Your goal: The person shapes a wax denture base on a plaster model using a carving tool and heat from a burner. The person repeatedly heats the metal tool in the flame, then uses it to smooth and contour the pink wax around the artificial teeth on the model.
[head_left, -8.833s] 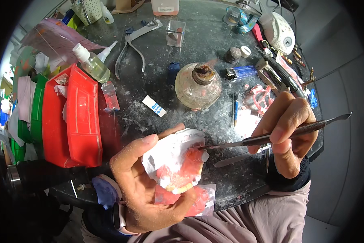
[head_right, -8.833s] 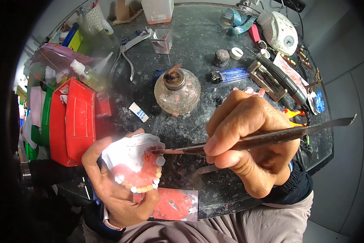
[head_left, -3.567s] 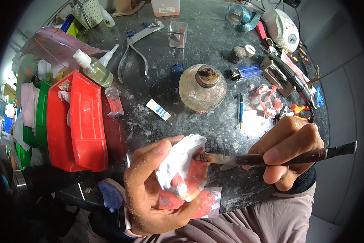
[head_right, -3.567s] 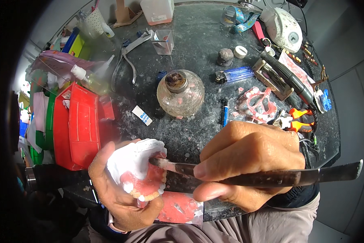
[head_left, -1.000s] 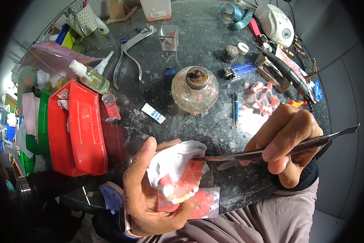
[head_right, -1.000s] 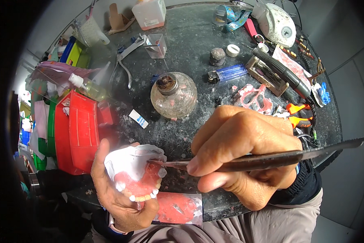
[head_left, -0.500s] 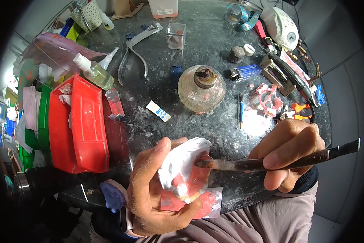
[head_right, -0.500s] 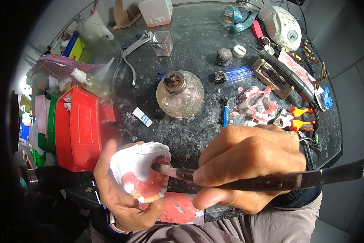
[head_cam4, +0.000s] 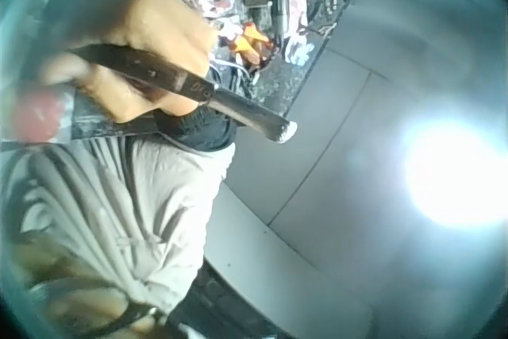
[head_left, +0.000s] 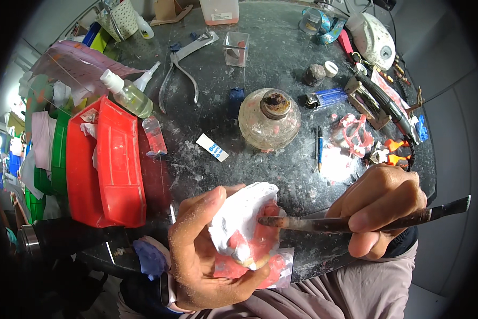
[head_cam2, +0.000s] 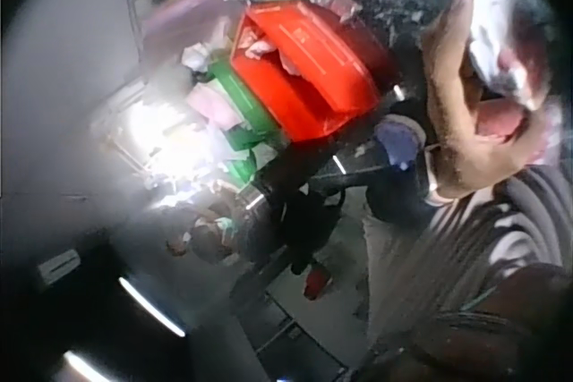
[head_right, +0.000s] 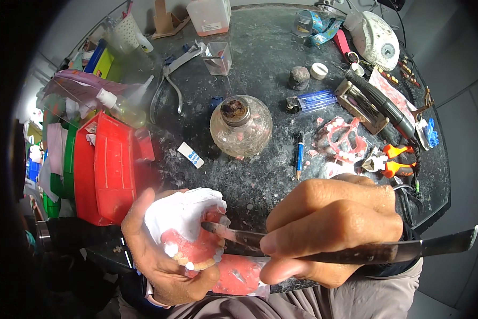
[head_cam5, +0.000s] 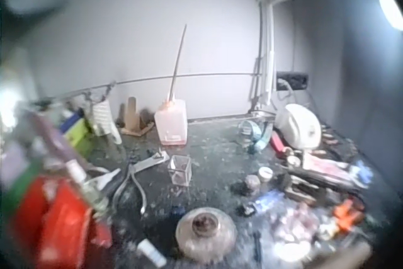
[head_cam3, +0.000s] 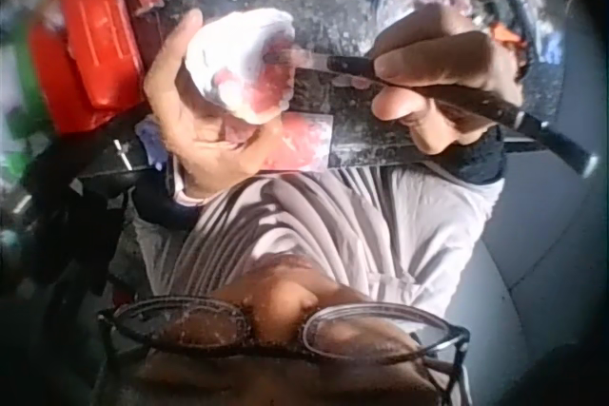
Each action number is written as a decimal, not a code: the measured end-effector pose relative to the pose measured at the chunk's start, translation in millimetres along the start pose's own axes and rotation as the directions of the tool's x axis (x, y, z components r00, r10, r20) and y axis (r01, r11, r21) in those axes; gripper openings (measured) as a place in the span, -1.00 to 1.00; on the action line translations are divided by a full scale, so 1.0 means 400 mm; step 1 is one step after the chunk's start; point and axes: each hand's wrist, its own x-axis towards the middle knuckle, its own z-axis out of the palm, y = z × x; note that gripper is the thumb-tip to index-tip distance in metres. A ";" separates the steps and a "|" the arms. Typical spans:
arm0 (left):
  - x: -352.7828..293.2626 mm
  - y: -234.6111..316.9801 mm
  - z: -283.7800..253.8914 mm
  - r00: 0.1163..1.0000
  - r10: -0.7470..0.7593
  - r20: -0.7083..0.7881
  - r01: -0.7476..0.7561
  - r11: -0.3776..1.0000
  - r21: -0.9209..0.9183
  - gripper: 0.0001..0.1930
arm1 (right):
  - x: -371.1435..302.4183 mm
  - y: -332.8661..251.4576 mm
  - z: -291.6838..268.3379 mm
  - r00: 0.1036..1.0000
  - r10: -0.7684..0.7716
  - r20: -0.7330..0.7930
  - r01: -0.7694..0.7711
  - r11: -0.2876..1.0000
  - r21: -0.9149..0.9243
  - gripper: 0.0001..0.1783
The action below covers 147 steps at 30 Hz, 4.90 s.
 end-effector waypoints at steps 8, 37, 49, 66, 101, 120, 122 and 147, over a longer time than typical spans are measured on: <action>0.005 0.001 0.002 0.999 0.007 -0.035 -0.007 1.000 -0.018 -0.12 | -0.001 0.012 -0.015 0.998 -0.028 0.052 0.025 0.998 0.057 -0.72; -0.007 -0.001 -0.025 0.998 -0.033 0.052 0.016 0.954 0.299 -0.02 | -0.012 0.008 0.030 0.962 0.033 -0.272 -0.029 0.999 0.022 -0.70; -0.014 0.003 0.007 0.976 0.003 -0.216 0.056 0.963 0.263 0.00 | -0.016 0.001 0.027 0.954 0.033 -0.299 0.006 0.991 0.130 -0.74; -0.003 -0.010 -0.007 0.999 -0.020 -0.030 0.020 1.000 0.008 -0.10 | -0.006 0.057 0.002 0.668 0.350 -0.657 -0.177 0.932 0.316 -0.80; 0.028 0.040 0.011 0.965 -0.261 -0.030 0.263 0.962 0.078 -0.07 | -0.009 0.076 0.000 0.607 0.542 -0.582 -0.377 0.840 0.390 -0.77; 0.001 0.002 0.002 0.990 0.013 -0.141 0.010 0.987 0.163 -0.07 | -0.056 0.018 0.051 0.939 0.158 -0.304 -0.137 0.986 0.092 -0.74; 0.001 -0.002 0.002 0.986 0.046 -0.162 -0.024 0.990 0.137 -0.06 | -0.059 0.019 0.052 0.937 0.181 -0.299 -0.165 0.983 0.078 -0.74; -0.001 -0.003 -0.021 0.997 0.058 -0.056 -0.035 0.937 0.348 0.01 | -0.041 0.040 0.057 0.967 0.065 -0.247 -0.042 0.995 0.095 -0.75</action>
